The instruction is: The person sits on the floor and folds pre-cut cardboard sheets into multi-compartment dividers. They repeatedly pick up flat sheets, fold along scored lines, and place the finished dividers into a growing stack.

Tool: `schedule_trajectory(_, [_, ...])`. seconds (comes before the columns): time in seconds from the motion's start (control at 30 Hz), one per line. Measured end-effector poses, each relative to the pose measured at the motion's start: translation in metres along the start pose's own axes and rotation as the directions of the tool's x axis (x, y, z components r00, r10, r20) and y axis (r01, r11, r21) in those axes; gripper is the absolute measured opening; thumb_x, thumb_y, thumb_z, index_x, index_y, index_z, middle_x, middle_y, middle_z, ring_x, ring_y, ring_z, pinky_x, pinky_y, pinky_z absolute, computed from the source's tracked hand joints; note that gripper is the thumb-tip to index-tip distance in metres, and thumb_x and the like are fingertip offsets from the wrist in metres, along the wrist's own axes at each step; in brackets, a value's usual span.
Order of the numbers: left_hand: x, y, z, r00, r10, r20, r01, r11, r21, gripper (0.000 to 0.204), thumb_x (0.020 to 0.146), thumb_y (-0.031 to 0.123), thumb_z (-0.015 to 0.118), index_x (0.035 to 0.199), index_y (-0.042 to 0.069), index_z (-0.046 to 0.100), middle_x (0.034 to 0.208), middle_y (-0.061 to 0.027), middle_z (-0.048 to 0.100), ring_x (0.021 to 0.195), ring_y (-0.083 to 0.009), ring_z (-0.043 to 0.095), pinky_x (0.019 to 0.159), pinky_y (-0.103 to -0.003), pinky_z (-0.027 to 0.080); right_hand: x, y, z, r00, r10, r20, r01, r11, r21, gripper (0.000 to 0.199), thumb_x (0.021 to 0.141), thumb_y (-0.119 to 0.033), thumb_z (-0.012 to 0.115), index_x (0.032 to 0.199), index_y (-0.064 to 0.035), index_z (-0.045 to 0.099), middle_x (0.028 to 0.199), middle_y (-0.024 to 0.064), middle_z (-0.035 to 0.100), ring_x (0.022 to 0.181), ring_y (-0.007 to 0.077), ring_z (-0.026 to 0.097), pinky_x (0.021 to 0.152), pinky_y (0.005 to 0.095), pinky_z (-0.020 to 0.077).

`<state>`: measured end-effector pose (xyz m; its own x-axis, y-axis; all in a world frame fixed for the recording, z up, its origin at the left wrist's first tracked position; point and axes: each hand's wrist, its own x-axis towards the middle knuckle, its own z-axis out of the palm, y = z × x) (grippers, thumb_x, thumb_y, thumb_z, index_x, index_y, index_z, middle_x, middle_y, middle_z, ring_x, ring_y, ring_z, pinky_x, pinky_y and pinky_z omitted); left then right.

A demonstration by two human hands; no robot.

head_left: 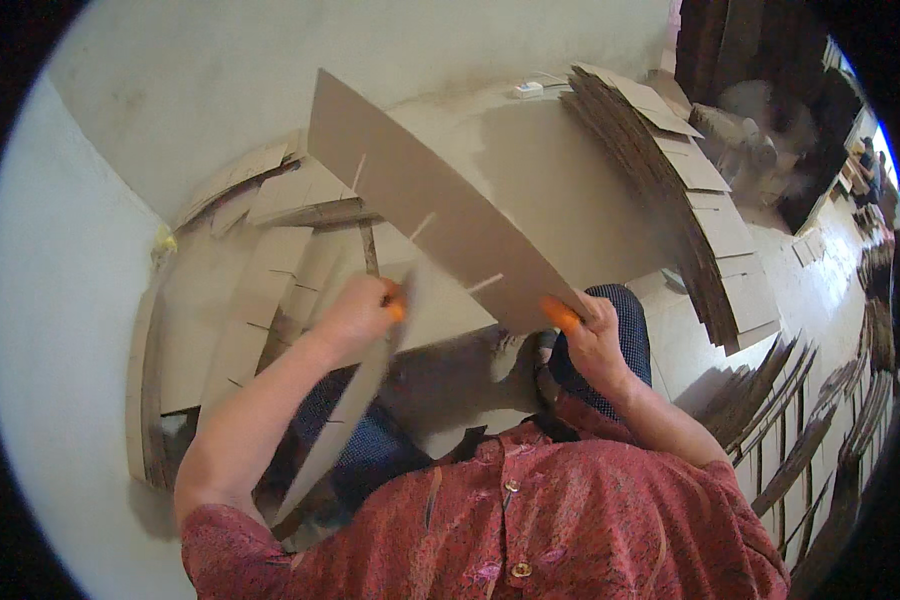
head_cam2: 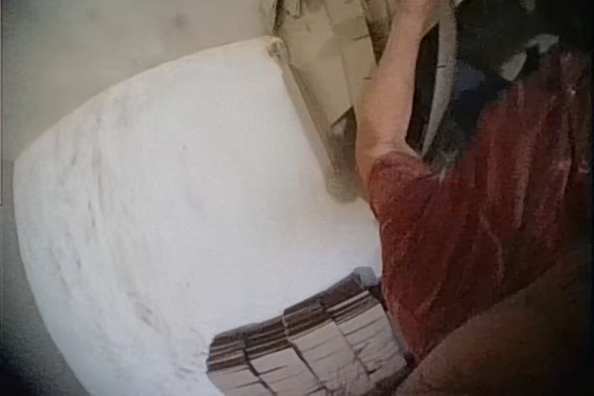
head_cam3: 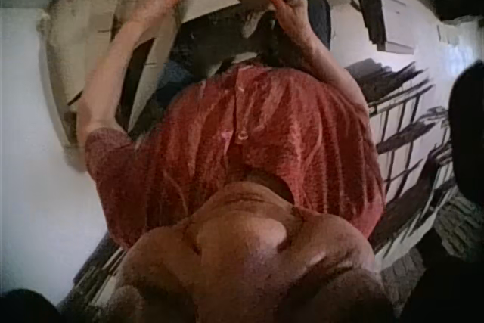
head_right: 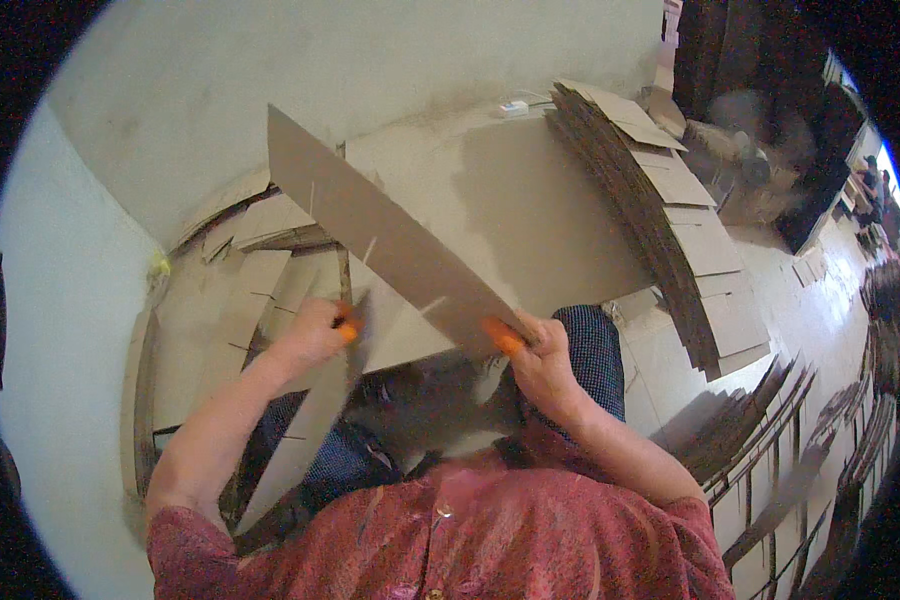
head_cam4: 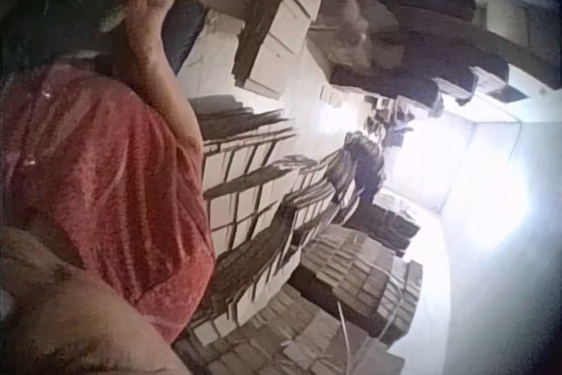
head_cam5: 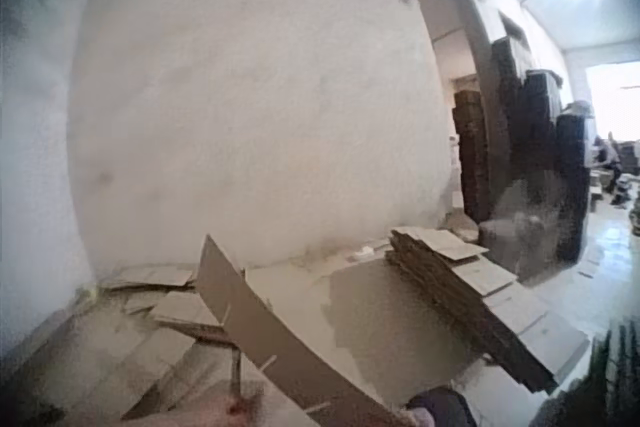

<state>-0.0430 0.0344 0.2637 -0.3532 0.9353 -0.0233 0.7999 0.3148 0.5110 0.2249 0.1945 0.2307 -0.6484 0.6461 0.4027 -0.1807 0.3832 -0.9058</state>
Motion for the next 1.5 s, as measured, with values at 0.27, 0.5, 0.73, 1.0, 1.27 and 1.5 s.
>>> schedule_trajectory(0.27, [0.008,0.029,0.043,0.999,0.042,0.0,-0.042,0.983,-0.181,0.019,0.083,0.012,0.06,0.085,-0.007,0.063,0.064,-0.0209,0.057,0.056,-0.0193,0.051,0.055,-0.038,0.042,0.014,0.0,-0.02,0.995,-0.101,-0.025,0.1,0.994,-0.052,0.022,0.079,0.006,0.053,0.097,0.0023,0.065,0.072,0.0198,0.063,0.063,0.0099,0.053,0.059,0.0285,0.0459])
schedule_trajectory(0.5, [-0.002,0.079,0.05,0.984,0.157,0.083,-0.136,0.968,-0.212,0.02,0.089,0.013,0.061,0.08,-0.005,0.061,0.058,-0.0082,0.051,0.057,-0.0116,0.042,0.051,-0.032,0.039,0.018,0.008,-0.022,0.985,0.086,0.151,-0.031,0.943,-0.33,0.012,0.086,-0.004,0.059,0.092,0.0039,0.064,0.073,0.0187,0.064,0.062,0.0139,0.055,0.06,0.0323,0.0454])
schedule_trajectory(0.73, [0.003,0.021,0.038,0.929,0.218,-0.3,-0.205,0.976,0.076,0.032,0.088,0.025,0.066,0.107,0.0,0.066,0.09,-0.0154,0.067,0.076,-0.0249,0.064,0.071,-0.034,0.051,-0.005,0.059,-0.024,0.952,0.208,0.225,-0.146,0.953,-0.264,0.029,0.085,-0.015,0.067,0.109,0.0023,0.063,0.093,0.0174,0.069,0.082,0.0187,0.063,0.074,0.0312,0.0497])
schedule_trajectory(1.0, [-0.034,-0.198,0.002,0.694,-0.242,-0.678,0.678,0.535,0.503,0.051,0.088,0.039,0.061,0.118,-0.002,0.054,0.118,-0.0233,0.055,0.108,-0.0361,0.055,0.088,-0.045,0.046,0.047,-0.005,0.008,0.929,-0.152,0.337,0.319,0.793,-0.52,0.042,0.084,-0.02,0.068,0.119,0.0012,0.057,0.11,0.0266,0.061,0.101,0.0419,0.06,0.085,0.0416,0.0485])
schedule_trajectory(1.27, [-0.037,-0.238,-0.043,0.717,-0.497,-0.488,0.681,0.648,0.34,0.032,0.084,0.034,0.065,0.087,0.002,0.065,0.082,-0.0189,0.064,0.078,-0.0349,0.063,0.068,-0.047,0.048,0.074,0.015,0.029,0.878,0.169,0.449,0.157,0.784,-0.601,0.025,0.086,-0.014,0.06,0.109,-0.0027,0.06,0.079,0.0272,0.06,0.079,0.0454,0.058,0.067,0.0465,0.047])
schedule_trajectory(1.5, [-0.028,-0.171,-0.072,0.803,-0.507,-0.313,0.576,0.795,0.19,0.035,0.083,0.036,0.066,0.08,0.001,0.066,0.074,-0.0175,0.064,0.067,-0.0307,0.06,0.062,-0.043,0.046,0.054,0.034,0.012,0.92,-0.025,0.392,0.284,0.731,-0.62,0.042,0.081,-0.005,0.056,0.123,-0.0098,0.056,0.074,0.0245,0.06,0.068,0.0443,0.06,0.063,0.0496,0.0478])
